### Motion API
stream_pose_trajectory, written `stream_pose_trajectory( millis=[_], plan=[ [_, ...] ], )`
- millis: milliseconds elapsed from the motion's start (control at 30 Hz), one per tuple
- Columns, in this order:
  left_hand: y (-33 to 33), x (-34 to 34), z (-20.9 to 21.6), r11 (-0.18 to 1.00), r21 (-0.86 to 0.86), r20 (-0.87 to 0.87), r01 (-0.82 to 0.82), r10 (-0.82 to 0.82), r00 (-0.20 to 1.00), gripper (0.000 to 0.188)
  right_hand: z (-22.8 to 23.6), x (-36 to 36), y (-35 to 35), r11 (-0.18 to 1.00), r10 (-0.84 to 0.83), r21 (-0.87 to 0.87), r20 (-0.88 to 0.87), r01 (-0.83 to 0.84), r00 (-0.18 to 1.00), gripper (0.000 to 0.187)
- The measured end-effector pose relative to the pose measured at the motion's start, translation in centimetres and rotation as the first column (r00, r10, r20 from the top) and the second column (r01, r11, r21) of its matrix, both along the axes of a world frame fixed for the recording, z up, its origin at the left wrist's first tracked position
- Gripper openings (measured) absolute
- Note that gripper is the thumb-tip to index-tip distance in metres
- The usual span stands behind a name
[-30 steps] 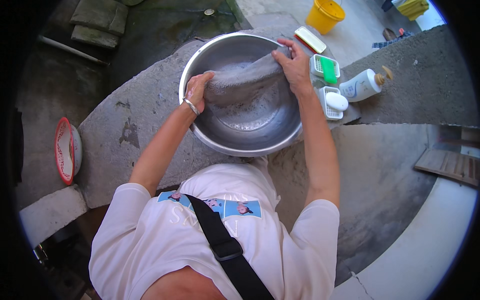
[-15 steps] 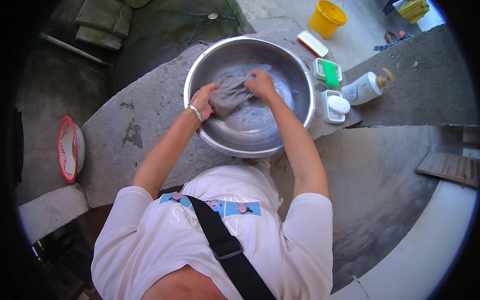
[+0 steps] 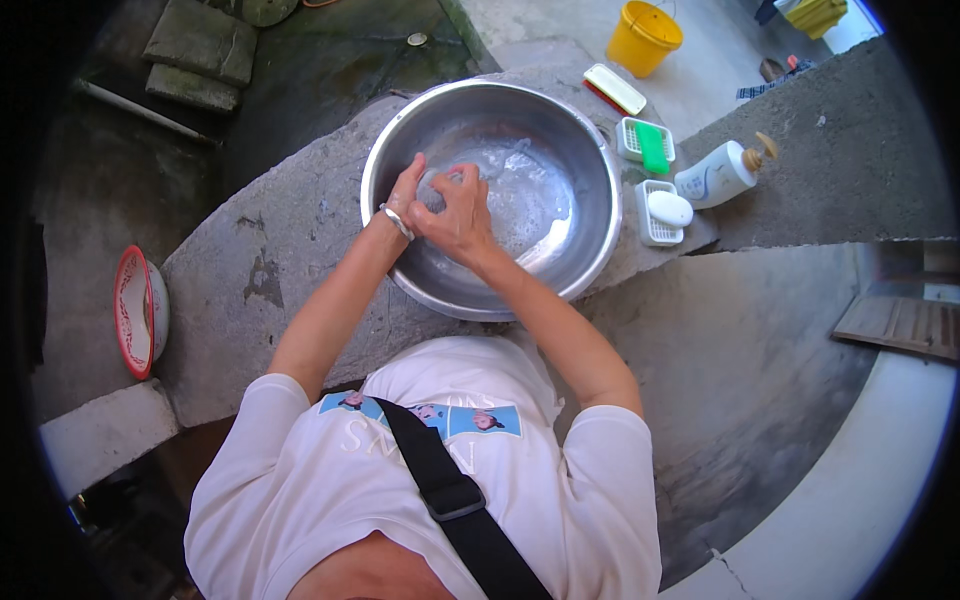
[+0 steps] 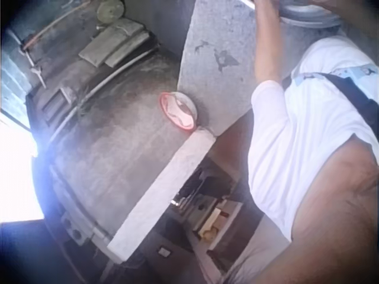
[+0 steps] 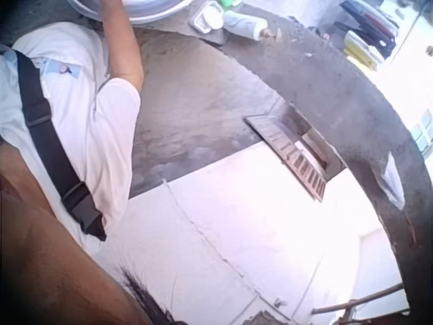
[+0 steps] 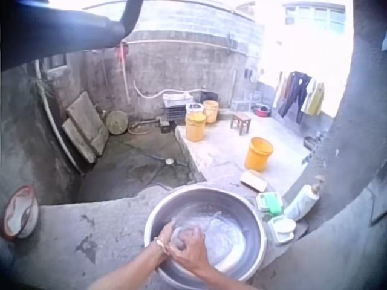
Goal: The person washes a grey cloth by hand in a metal basin filled with soapy water. They repeatedly scrub, wring, and submerge the cloth, then transfer the basin to a different location and continue rinsing the cloth.
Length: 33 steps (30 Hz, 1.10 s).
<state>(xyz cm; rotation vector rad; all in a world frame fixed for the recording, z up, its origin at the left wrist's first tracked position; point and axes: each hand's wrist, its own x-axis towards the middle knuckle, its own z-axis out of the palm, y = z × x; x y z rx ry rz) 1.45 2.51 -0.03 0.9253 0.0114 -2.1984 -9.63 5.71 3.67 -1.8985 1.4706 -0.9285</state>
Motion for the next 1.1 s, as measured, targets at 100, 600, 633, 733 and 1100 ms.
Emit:
stream_pose_trajectory(
  millis=[100, 600, 633, 733, 1100],
  plan=[
    [-0.2, 1.2, -1.2, 0.975, -0.142, -0.113, 0.17, -0.186, 0.976, 0.061, 4.4, 1.2, 2.5, 0.995, 0.001, -0.095, 0.054, 0.004, 0.999, 0.023],
    [-0.4, -2.9, -3.2, 0.988, -0.104, 0.108, -0.114, 0.125, 0.986, 0.027, -2.4, -2.8, -9.0, 0.936, -0.273, -0.301, -0.305, 0.18, 0.912, 0.026],
    [-0.4, -2.5, -1.7, 0.983, -0.122, 0.081, -0.137, 0.148, 0.986, 0.031, -3.1, -3.9, -9.1, 0.942, -0.306, -0.27, -0.446, 0.2, 0.841, 0.026],
    [-0.3, -0.3, 1.7, 0.983, 0.003, 0.287, -0.186, 0.178, 0.941, 0.056, -3.0, -5.3, -8.2, 0.964, -0.17, 0.033, -0.692, 0.266, 0.701, 0.045],
    [-0.8, 0.6, -1.7, 0.998, 0.054, -0.1, 0.027, -0.022, 0.995, 0.059, -2.6, 0.1, -1.0, 0.999, -0.01, 0.034, 0.059, 0.008, 0.998, 0.031]
  ],
)
